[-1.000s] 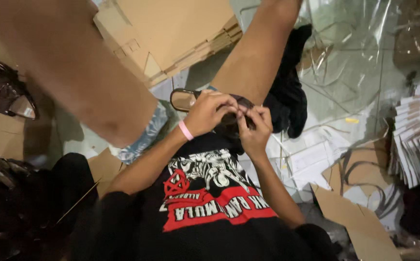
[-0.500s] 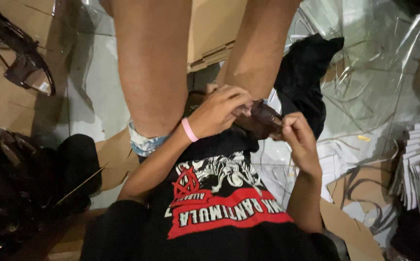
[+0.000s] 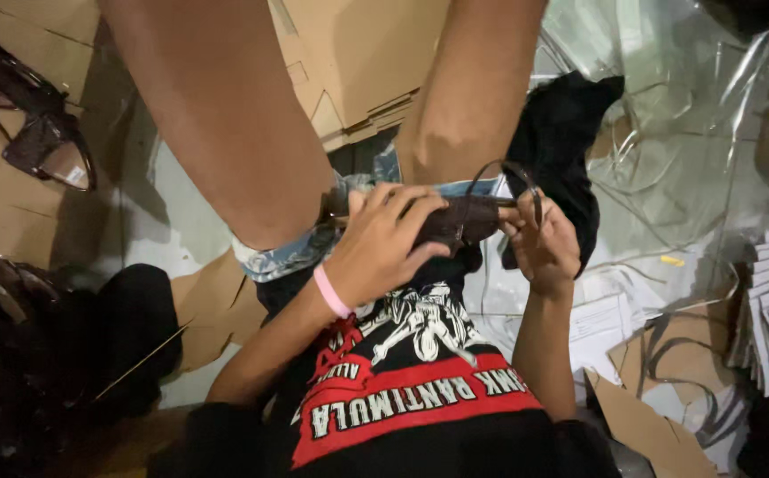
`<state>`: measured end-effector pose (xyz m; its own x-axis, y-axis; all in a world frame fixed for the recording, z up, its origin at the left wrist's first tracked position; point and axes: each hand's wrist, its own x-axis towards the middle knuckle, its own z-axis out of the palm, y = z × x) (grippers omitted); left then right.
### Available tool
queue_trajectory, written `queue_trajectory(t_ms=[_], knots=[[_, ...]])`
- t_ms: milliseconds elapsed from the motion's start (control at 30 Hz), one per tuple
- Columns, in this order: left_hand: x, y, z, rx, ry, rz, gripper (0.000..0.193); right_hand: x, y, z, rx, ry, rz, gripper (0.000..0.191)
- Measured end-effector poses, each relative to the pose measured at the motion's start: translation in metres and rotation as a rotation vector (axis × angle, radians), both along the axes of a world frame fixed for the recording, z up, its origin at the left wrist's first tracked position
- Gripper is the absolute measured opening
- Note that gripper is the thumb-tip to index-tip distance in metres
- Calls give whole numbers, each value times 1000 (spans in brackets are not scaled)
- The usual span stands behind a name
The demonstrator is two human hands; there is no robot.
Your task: The person sits on the floor and assembles a brown high-heeled shoe by attaching and securing straps and buckles. They handle the shoe and its components with both hands, threading straps through loops and fastening them.
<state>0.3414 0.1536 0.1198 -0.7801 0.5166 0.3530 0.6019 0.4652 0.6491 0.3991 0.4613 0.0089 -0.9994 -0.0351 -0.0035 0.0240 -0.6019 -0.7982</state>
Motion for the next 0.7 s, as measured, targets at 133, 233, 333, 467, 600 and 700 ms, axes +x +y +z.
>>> queue_trajectory(t_ms=[133, 233, 333, 467, 600, 700], knots=[[8, 0, 10, -52, -2, 119, 46, -5, -18, 15, 121, 129, -88, 23], [-5, 10, 8, -46, 205, 118, 37, -28, -29, 34, 221, 199, -161, 22], [-16, 19, 5, 29, 164, 200, 26, -46, -44, 53, 312, 276, -224, 24], [-24, 22, -2, 144, 144, 283, 23, -57, -62, 74, 904, 406, -252, 18], [-39, 23, -18, 404, -142, 172, 19, -43, -79, 82, 937, 422, -287, 15], [-53, 18, -34, 609, -400, -1, 17, -38, -89, 81, 1030, 509, -290, 15]])
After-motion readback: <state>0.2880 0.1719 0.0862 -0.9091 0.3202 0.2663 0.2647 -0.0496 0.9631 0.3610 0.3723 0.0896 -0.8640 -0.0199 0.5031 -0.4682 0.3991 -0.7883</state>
